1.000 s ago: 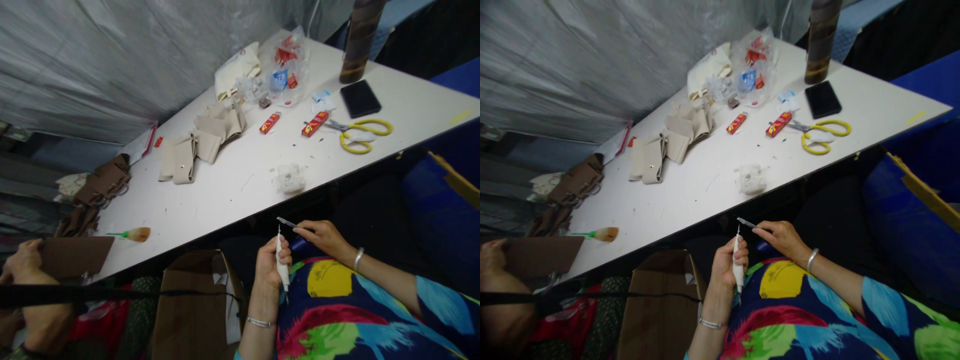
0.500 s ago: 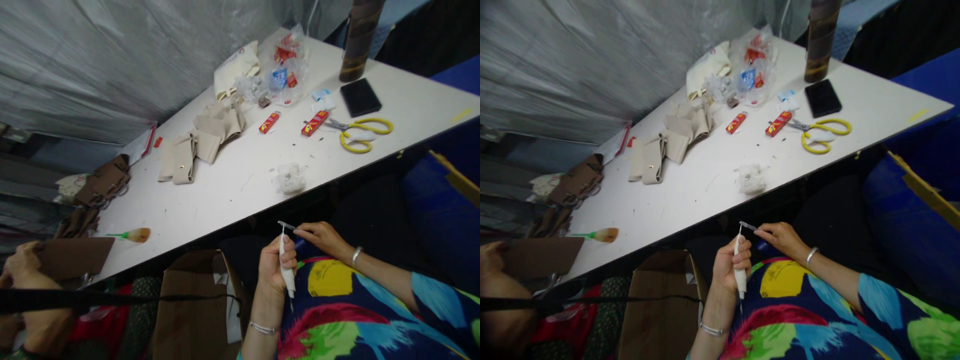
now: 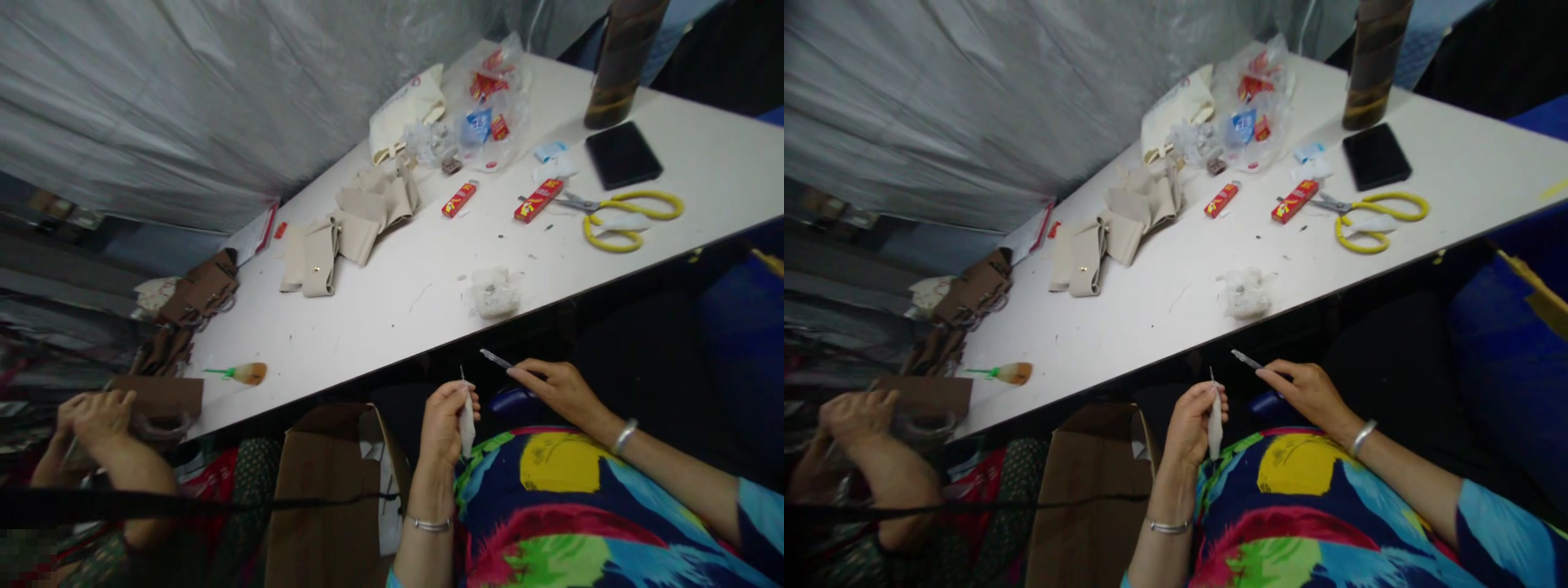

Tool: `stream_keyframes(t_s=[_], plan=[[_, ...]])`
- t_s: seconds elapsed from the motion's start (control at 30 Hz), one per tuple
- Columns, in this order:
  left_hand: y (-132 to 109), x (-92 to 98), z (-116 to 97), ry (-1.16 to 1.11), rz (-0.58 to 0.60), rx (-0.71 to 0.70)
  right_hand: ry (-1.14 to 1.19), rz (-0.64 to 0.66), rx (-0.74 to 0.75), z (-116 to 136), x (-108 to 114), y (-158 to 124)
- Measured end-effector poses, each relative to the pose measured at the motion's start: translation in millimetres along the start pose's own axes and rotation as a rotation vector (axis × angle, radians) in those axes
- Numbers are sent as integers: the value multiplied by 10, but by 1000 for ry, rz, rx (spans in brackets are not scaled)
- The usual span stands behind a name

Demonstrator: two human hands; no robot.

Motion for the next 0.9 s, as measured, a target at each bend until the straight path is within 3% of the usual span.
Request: stream_keyframes(t_s=[0.33,0.67,0.9], plan=[[2,-85,95,122,-79,-73,-250,78,239,317,-130,-124],[-153,-34,94,48,-74,-56,-126,-1,-87,-74,-43,57],[-76,-40,109,-41,-28,-63,176,283,-304,4,-182,-17]])
Point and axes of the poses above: each hand's wrist, its own y-axis towards the middle knuckle, its own x-axis out of the back of the hand, z = x × y, the point moved 3 cm from there along y, towards the middle knuckle, and after that the axes turned 12 degrees about -x, right-handed, at the moved point
